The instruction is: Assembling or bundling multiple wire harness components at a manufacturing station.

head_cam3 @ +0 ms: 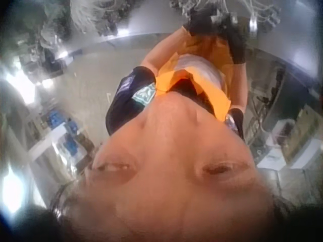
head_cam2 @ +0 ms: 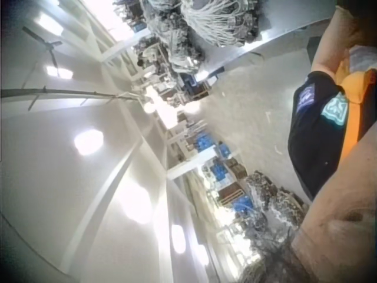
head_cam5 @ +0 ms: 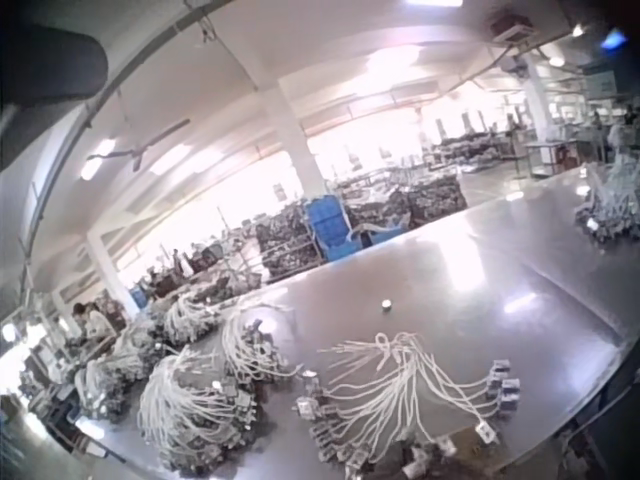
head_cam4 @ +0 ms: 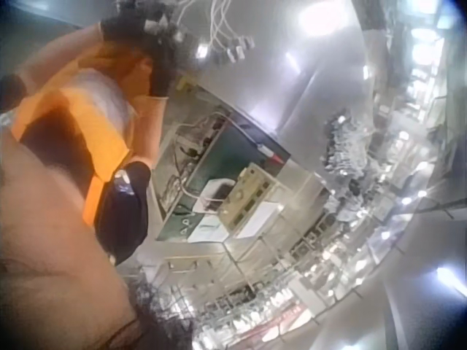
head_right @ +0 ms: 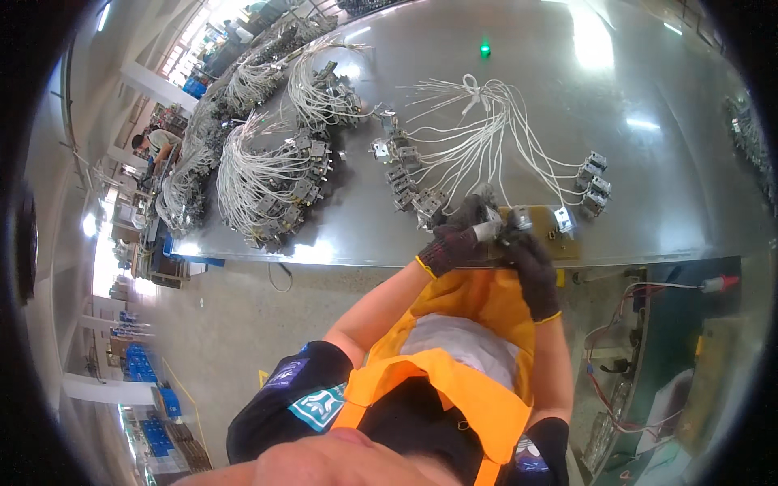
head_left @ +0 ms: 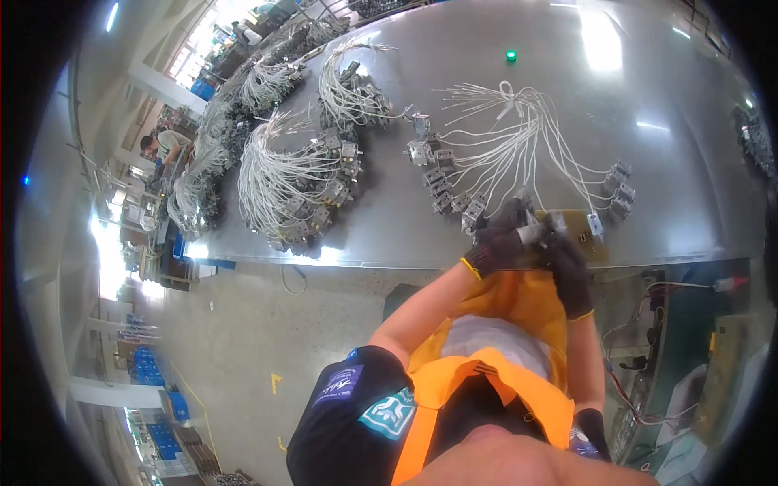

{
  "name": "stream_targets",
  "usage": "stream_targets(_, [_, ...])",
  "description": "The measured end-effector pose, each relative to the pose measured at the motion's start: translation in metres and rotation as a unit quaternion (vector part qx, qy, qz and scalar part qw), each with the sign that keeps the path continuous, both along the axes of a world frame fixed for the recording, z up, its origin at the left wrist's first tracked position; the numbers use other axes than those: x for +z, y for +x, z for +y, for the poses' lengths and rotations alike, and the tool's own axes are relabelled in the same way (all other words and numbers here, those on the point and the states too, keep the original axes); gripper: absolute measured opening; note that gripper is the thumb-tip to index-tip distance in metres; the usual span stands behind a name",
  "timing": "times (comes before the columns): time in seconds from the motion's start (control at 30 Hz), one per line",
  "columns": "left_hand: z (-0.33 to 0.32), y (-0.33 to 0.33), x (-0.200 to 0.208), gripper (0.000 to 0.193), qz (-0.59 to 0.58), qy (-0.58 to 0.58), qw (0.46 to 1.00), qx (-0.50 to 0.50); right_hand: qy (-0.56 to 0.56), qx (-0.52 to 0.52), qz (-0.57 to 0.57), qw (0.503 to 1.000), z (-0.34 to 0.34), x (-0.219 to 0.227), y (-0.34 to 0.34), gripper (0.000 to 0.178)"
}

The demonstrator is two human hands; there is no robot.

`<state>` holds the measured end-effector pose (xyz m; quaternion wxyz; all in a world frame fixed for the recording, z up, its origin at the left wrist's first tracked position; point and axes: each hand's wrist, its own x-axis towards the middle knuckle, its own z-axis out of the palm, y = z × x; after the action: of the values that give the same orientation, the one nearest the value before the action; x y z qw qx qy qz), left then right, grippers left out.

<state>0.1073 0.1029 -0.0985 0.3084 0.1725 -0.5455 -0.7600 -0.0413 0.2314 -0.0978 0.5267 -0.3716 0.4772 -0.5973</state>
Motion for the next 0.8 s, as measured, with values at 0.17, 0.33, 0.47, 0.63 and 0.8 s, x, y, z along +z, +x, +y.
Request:
stream_targets(0.17, [0.016, -0.017, -0.001, 0.070, -0.166, -0.190, 0.966, 0.047, -0.107, -0.217, 0.012, 0.970, -0.015, 0.007, -0.043, 0.023])
stream_targets(0.33, [0.008, -0.011, 0.001, 0.071, -0.225, -0.320, 0.920, 0.015, -0.036, -0.237, 0.132, 0.962, -0.001, -0.016, -0.058, 0.022])
stream_targets(0.47, [0.013, -0.012, 0.016, 0.066, -0.270, -0.340, 0.901, 0.020, -0.047, -0.288, 0.290, 0.912, 0.011, -0.006, -0.021, 0.017])
stream_targets(0.63, [0.003, -0.023, 0.012, 0.055, -0.227, -0.409, 0.884, -0.022, 0.078, -0.205, 0.024, 0.975, 0.040, -0.005, 0.010, 0.021])
stream_targets(0.8, [0.012, -0.020, 0.031, 0.049, -0.200, -0.121, 0.972, -0.015, 0.141, -0.162, 0.143, 0.966, 0.030, 0.012, 0.044, 0.025])
